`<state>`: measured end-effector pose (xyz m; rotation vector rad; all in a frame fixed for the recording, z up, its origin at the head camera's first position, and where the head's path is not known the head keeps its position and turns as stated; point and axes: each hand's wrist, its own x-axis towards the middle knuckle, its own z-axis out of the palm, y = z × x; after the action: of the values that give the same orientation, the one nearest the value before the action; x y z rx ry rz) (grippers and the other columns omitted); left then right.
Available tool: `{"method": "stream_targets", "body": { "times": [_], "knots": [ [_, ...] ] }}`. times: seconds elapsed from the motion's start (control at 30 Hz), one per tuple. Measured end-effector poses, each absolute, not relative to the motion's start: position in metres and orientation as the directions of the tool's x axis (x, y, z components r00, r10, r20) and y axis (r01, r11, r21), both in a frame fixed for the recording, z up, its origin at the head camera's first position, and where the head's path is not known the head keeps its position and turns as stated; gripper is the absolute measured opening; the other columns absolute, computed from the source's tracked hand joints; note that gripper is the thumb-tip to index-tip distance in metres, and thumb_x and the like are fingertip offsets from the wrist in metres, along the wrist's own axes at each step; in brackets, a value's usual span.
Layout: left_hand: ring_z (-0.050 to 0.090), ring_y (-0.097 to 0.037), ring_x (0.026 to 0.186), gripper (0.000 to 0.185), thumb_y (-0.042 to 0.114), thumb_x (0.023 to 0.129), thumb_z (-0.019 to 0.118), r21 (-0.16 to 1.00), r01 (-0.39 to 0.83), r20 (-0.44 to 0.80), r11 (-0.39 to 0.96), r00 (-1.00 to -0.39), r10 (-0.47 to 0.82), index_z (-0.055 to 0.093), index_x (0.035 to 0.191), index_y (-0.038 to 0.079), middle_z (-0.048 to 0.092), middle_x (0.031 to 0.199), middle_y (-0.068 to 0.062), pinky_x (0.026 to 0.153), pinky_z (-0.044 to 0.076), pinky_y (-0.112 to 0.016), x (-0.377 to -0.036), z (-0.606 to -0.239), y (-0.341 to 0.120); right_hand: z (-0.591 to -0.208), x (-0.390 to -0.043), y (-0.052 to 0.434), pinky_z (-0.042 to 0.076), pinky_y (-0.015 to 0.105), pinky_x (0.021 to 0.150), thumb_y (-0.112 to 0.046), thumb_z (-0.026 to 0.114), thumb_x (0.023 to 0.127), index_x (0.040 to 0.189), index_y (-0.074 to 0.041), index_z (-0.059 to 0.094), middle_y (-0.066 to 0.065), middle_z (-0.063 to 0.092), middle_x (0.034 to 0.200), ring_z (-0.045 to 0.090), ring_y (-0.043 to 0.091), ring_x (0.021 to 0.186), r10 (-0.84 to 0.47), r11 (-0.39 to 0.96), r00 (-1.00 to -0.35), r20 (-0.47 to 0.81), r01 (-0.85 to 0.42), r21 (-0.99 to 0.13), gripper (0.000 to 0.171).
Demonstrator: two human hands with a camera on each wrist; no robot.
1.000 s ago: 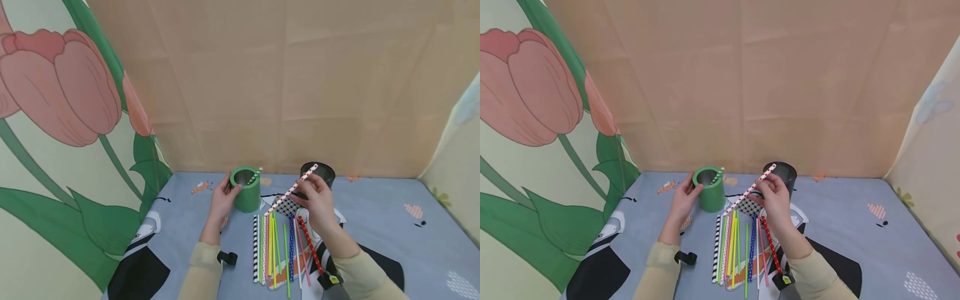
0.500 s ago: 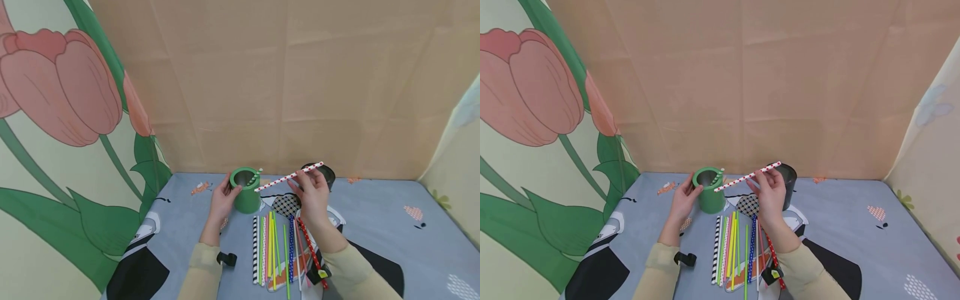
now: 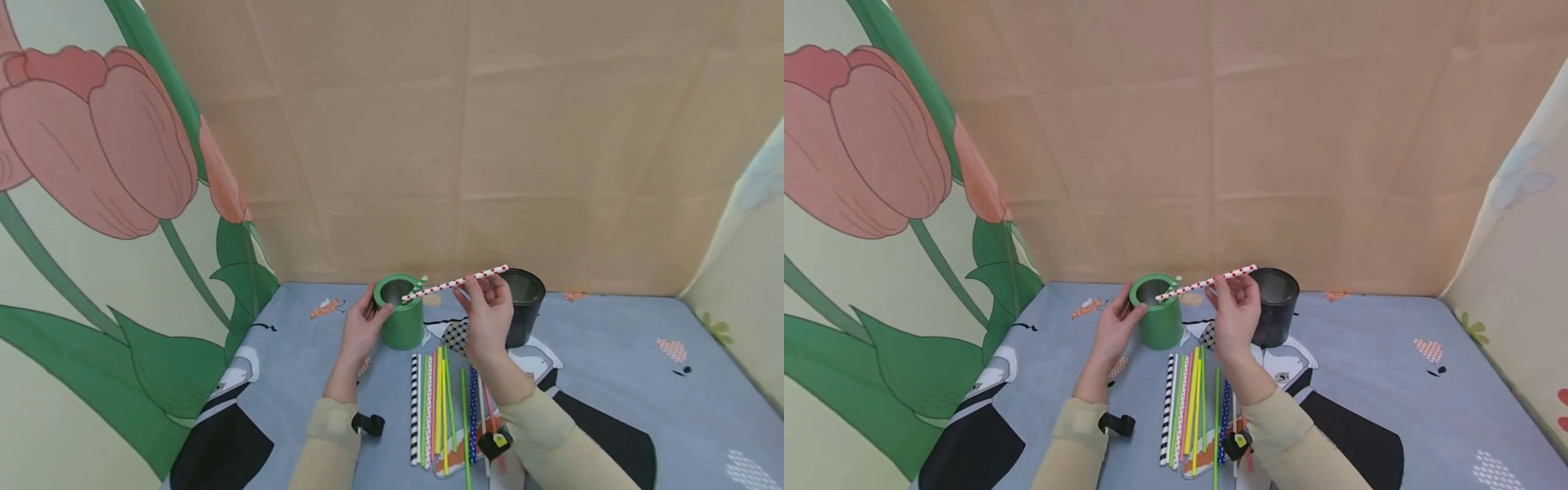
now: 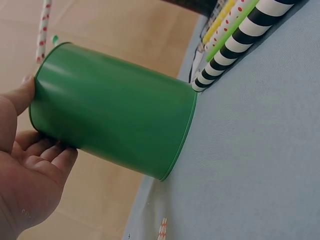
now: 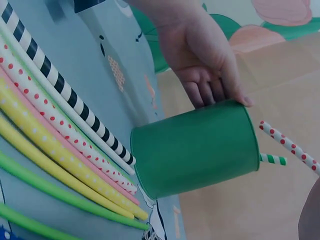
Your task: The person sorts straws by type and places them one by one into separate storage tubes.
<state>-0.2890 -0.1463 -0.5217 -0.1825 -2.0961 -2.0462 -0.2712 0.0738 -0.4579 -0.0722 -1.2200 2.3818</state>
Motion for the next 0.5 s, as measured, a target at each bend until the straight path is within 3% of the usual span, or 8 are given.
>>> {"method": "stream_targets", "body": {
  "times": [0.5],
  "knots": [
    [0.031, -0.033, 0.158, 0.075, 0.018, 0.104, 0.075, 0.968, 0.247, 0.249, 0.044, -0.967, -0.045, 0.034, 0.164, 0.0, 0.03, 0.172, -0.016, 0.127, 0.031, -0.039, -0.289, -0.522, -0.147, -0.462, -0.281, 0.049, 0.065, 0.039, 0.091, 0.001, 0.071, 0.102, 0.123, -0.008, 0.059, 0.008, 0.066, 0.106, 0.071, 0.019, 0.095, 0.355, -0.445, -0.909, 0.217, -0.368, -0.816, 0.025]
  ]
}}
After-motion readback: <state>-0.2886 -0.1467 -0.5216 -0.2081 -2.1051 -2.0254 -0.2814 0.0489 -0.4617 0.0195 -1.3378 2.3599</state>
